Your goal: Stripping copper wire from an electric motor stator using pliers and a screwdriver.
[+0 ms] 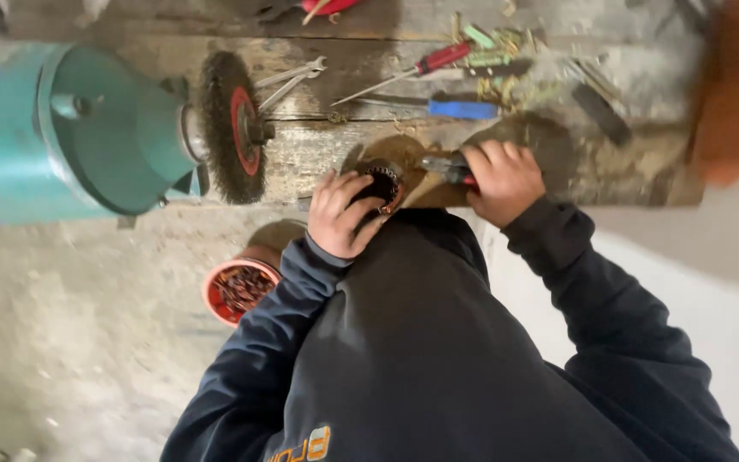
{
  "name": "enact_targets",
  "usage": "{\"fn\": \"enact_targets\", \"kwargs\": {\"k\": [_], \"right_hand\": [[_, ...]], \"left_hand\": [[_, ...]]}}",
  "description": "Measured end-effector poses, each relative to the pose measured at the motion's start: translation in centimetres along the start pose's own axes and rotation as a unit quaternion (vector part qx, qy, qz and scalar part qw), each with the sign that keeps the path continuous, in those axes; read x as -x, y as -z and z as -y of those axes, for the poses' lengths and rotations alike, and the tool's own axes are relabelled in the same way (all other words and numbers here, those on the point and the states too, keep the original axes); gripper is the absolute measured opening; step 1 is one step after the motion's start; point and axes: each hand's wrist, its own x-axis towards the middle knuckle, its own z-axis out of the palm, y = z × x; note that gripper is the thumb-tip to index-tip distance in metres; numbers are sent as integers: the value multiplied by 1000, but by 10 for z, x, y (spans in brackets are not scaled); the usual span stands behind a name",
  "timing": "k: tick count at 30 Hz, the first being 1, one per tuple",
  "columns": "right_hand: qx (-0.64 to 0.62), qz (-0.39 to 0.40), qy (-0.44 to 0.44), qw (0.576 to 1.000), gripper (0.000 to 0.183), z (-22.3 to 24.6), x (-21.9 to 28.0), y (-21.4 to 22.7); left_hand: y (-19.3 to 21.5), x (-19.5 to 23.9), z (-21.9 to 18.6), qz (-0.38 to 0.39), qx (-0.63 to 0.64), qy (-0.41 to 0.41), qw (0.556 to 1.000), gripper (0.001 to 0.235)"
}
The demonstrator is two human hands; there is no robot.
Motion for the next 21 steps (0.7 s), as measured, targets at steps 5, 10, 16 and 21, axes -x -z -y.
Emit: {"fn": "enact_targets", "kwargs": {"k": [5,10,16,21], "right_hand": [[-74,-31,173,982,58,19,-49,31],[-228,205,290,907,34,58,-84,22],[-24,301,301,905,24,79,-101,21],[16,255,341,904,19,78,-91,15]], "left_hand": [[2,-7,-26,-50,22,91,994,55],[-25,-11,-48,-107,-16,208,972,90],[-27,-13,-56,-106,-34,263,958,91],[-29,-14,-53,-113,-50,254,959,93]]}}
